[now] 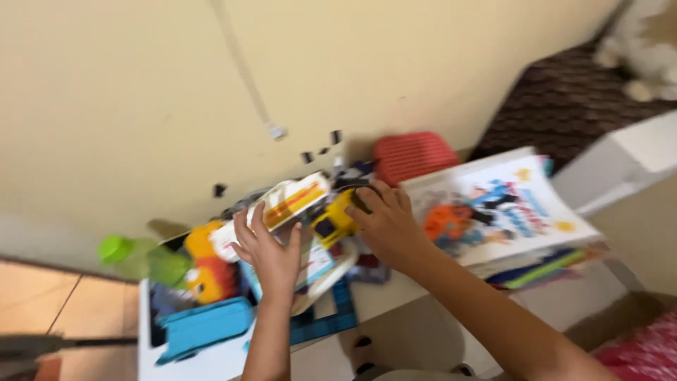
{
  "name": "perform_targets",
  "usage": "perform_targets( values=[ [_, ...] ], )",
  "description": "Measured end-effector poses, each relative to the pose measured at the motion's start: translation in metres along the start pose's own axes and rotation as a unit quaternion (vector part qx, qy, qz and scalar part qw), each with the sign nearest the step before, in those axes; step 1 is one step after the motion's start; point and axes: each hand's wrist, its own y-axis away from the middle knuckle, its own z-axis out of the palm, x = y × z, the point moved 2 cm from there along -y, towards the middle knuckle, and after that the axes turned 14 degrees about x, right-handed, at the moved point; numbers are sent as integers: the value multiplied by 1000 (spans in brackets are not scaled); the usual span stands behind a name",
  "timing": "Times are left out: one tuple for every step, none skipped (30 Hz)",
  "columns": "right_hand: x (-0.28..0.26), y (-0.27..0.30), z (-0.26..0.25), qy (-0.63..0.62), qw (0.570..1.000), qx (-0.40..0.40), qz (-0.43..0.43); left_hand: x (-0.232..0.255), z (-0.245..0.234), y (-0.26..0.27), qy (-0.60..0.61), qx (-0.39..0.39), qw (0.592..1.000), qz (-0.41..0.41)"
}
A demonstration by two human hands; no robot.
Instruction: Tidying up a bed and organizing various toys and children's books on a desk.
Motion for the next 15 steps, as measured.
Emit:
perform_targets(
  values=[
    [14,8,-19,11,1000,5,7,20,6,4,11,-3,1000,8],
    [27,17,-39,8,1000,0,16,40,12,8,19,-10,1000,22],
    [41,28,-58,7,1000,-7,27,61,19,13,30,-18,999,36],
    [55,37,-80,20,999,-2,35,85,23,19,42,-23,998,45],
    [70,48,-102,26,998,-8,49,109,28,25,53,-30,997,56],
    [84,59,-124,31,997,-14,63,134,34,31,64,-37,995,68],
    [101,73,-144,48,996,-10,76,159,39,38,81,-47,993,77],
    [118,88,-165,54,994,-6,92,184,44,44,88,-55,991,89],
    [134,101,-185,61,992,0,108,210,49,50,96,-64,988,101],
    [150,114,-206,78,990,4,122,239,52,54,113,-73,985,111],
    [163,127,-225,87,986,3,143,265,54,59,132,-104,978,121],
    [175,139,-243,96,982,2,164,290,55,64,150,-134,971,132],
    [187,151,-259,109,979,5,171,310,61,69,163,-140,967,138],
    [198,163,-275,126,972,-15,196,332,67,75,171,-152,957,177],
    [211,172,-289,140,965,-33,219,354,71,79,176,-159,947,216]
  ],
)
